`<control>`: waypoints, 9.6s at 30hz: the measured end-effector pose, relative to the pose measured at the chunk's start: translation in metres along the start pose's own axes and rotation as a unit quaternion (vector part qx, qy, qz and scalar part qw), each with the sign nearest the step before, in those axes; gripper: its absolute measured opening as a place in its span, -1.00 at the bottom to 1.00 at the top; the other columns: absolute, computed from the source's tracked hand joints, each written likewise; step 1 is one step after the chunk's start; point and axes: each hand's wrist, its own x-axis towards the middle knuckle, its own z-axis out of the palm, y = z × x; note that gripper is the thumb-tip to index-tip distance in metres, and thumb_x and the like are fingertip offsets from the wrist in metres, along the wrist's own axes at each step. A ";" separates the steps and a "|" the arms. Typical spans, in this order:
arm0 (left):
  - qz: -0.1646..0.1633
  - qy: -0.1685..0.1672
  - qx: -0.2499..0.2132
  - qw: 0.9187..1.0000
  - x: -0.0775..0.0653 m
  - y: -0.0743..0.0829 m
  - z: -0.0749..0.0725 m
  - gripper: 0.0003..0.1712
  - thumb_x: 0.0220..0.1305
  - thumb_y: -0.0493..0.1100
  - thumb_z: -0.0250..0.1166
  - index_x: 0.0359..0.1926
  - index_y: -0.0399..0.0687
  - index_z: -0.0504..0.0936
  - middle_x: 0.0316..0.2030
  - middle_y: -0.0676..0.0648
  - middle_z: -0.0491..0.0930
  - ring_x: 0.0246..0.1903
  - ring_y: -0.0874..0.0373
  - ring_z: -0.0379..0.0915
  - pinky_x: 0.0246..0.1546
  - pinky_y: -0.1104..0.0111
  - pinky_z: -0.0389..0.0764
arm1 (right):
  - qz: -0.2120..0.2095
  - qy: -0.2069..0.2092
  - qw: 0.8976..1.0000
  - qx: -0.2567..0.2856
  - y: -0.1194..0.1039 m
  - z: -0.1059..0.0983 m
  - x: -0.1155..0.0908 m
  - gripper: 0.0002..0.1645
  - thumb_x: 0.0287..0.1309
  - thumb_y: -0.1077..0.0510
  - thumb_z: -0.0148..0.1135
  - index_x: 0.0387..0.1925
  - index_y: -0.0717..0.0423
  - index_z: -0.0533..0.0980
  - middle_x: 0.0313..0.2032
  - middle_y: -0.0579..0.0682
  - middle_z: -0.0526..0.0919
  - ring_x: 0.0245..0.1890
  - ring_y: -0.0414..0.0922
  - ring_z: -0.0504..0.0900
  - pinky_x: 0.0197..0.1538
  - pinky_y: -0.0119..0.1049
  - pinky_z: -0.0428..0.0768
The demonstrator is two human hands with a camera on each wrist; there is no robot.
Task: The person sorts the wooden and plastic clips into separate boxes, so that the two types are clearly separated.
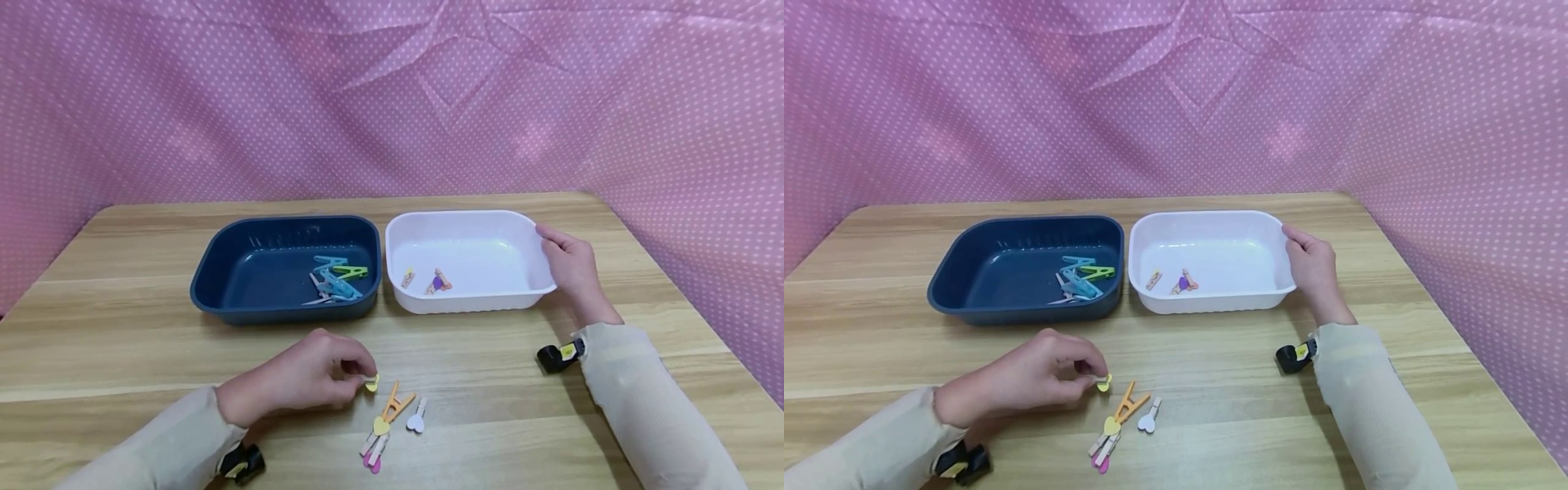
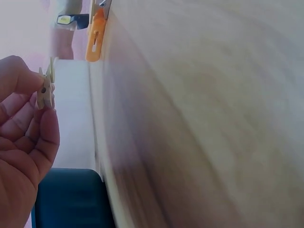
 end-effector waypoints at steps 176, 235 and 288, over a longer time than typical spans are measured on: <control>-0.050 0.023 -0.043 0.998 0.018 0.034 -0.006 -0.81 0.06 -0.26 0.35 -0.23 -0.16 0.66 -0.34 0.01 0.64 -0.38 0.37 0.47 -0.29 0.51 0.59 | 0.014 -0.003 1.000 0.002 0.002 0.001 0.001 -0.48 0.38 0.01 -0.26 0.32 -0.04 0.23 0.35 -0.01 0.19 0.29 -0.01 0.27 0.24 -0.12 0.36; -0.097 -0.021 -0.075 0.992 -0.016 0.017 0.042 -0.80 0.03 -0.39 0.28 -0.29 -0.09 0.66 -0.48 0.19 0.54 -0.48 0.47 0.38 -0.43 0.57 0.53 | 0.009 0.013 1.000 -0.005 0.010 0.001 0.009 -0.51 0.36 -0.03 -0.19 0.28 -0.13 0.30 0.33 -0.01 0.25 0.27 0.01 0.30 0.23 -0.09 0.37; -0.158 0.066 -0.166 0.971 -0.011 0.013 0.042 -0.84 0.02 -0.35 0.31 -0.30 -0.14 0.67 -0.43 0.03 0.60 -0.41 0.27 0.47 -0.39 0.50 0.57 | 0.010 0.002 1.000 -0.006 0.001 0.000 0.001 -0.48 0.38 0.01 -0.24 0.30 0.01 0.25 0.34 0.02 0.21 0.27 0.01 0.29 0.24 -0.12 0.37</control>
